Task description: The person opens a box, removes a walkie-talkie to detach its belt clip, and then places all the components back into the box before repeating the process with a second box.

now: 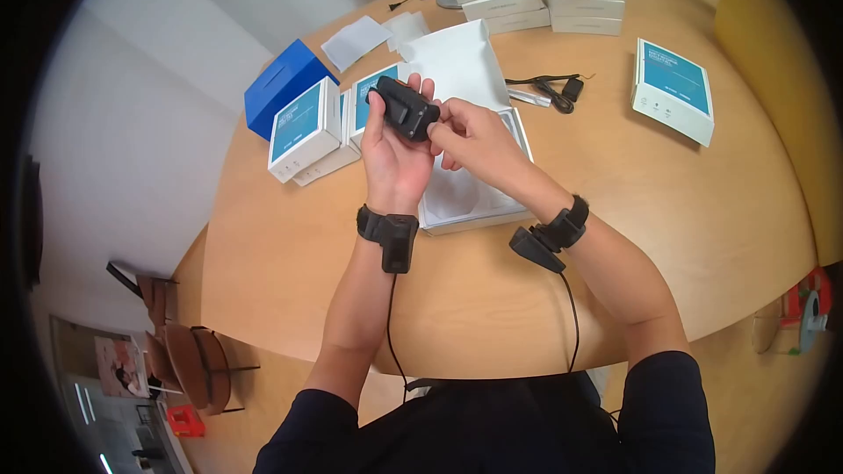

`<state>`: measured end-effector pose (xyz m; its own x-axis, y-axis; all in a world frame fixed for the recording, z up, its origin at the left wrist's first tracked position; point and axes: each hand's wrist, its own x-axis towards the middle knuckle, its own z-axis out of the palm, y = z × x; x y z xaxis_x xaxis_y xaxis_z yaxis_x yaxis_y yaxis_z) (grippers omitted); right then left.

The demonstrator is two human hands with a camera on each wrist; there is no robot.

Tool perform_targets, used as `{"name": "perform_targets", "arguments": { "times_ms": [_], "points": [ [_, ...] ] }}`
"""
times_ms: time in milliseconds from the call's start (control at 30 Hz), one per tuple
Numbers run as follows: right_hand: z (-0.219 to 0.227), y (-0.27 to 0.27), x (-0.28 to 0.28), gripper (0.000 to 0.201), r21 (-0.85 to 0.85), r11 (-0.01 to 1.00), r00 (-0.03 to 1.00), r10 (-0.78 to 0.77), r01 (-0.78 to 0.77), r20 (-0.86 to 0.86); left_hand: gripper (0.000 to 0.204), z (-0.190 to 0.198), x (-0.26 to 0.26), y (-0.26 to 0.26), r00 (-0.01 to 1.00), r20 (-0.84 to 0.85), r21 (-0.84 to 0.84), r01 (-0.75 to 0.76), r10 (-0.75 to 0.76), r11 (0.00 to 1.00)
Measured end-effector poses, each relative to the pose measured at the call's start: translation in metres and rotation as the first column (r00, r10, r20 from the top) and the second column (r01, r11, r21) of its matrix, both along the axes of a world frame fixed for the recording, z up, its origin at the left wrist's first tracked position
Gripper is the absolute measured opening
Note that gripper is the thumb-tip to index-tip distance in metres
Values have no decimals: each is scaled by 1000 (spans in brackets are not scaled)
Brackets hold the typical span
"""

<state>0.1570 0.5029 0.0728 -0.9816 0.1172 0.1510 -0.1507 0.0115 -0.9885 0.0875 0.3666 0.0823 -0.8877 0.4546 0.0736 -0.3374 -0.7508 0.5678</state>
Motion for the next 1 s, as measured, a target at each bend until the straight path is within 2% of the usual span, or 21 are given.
{"name": "perform_targets", "arguments": {
  "times_ms": [200, 300, 400, 500, 600, 700, 800, 900, 1000],
  "points": [
    [-5, -10, 3, 24, -75, 997, 1000, -7, 5, -25, 65, 5, 4, 0, 985, -152, -69, -95, 84, 993],
    [-8, -17, 5, 24, -70, 997, 998, -28, 24, -51, 72, 5, 2, 0, 974, -172, -131, -168, 145, 977],
    [-5, -26, 8, 25, -28, 999, 993, -50, 47, -109, 72, 7, 5, -1, 978, -85, -117, -202, 193, 972],
    [-4, -28, 10, 26, 98, 994, 997, -45, 51, -61, 76, 7, 7, -3, 982, -23, -100, -188, 186, 977],
    [-7, -30, 10, 26, 197, 973, 988, -97, 120, -122, 75, 7, 8, -2, 982, -36, -116, -191, 188, 975],
    [-4, -32, 11, 24, 185, 972, 985, -126, 145, -114, 74, 8, 10, 0, 978, -22, -117, -210, 209, 971],
    [-7, -28, 9, 20, 249, 961, 991, -105, 121, -80, 75, 7, 10, 0, 980, -25, -111, -199, 197, 974],
    [-7, -28, 10, 19, 235, 965, 992, -107, 119, -66, 75, -2, 4, -3, 993, -5, -111, -118, 118, 987],
    [-2, -33, 11, 25, 102, 984, 988, -136, 144, -77, 73, 5, 9, -3, 987, -37, -125, -157, 154, 980]
  ]
}}
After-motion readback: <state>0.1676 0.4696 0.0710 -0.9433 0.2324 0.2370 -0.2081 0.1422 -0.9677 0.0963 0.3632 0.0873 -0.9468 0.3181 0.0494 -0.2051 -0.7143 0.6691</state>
